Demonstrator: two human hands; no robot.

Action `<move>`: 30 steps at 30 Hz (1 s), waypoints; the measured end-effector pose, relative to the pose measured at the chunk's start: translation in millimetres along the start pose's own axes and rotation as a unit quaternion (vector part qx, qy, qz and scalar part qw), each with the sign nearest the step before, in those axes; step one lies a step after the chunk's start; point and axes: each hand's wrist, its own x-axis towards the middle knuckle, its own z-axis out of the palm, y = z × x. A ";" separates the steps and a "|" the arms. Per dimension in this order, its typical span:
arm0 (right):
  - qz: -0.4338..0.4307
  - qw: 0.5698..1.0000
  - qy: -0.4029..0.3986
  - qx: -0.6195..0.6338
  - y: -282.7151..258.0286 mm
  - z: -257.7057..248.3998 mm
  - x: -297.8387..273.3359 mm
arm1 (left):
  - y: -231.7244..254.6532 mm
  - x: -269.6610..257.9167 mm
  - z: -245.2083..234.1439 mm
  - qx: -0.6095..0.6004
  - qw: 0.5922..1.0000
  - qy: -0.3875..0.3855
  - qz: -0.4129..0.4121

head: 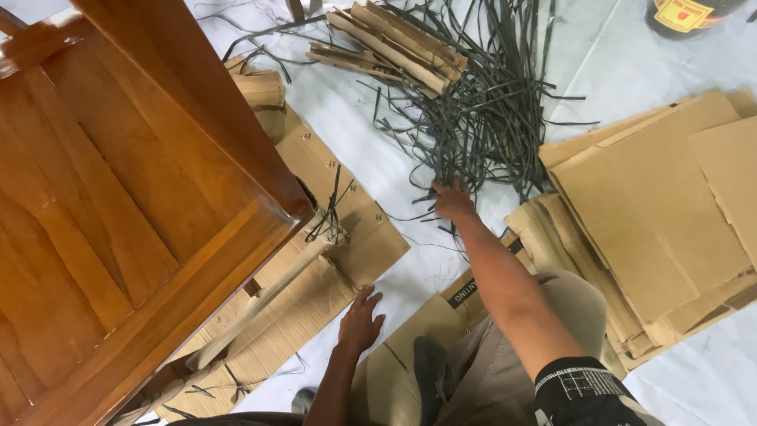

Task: Wrapping wooden chair legs with protective cardboard and plastic strips.

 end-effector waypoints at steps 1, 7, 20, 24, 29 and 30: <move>0.001 1.000 0.000 0.000 1.6 2.5 2.4 | -1.4 2.2 -0.2 0.000 1.000 -0.001 0.000; -0.052 0.996 0.043 -0.052 -2.4 28.3 -41.7 | -17.9 13.5 21.1 0.000 0.999 0.031 0.011; -0.098 0.979 -0.051 -0.169 -11.3 100.1 -159.2 | -26.4 3.9 34.9 0.045 0.995 0.079 0.053; -0.144 0.973 0.036 -0.177 -13.8 109.3 -182.6 | -38.8 13.7 48.9 0.008 0.994 0.099 0.037; -0.127 0.972 0.074 -0.182 -48.6 79.1 -239.5 | -40.8 -1.1 41.7 -0.036 0.991 0.128 0.035; -0.152 0.969 0.085 -0.175 -29.0 95.3 -207.6 | -45.1 1.9 45.5 -0.043 0.989 0.140 0.032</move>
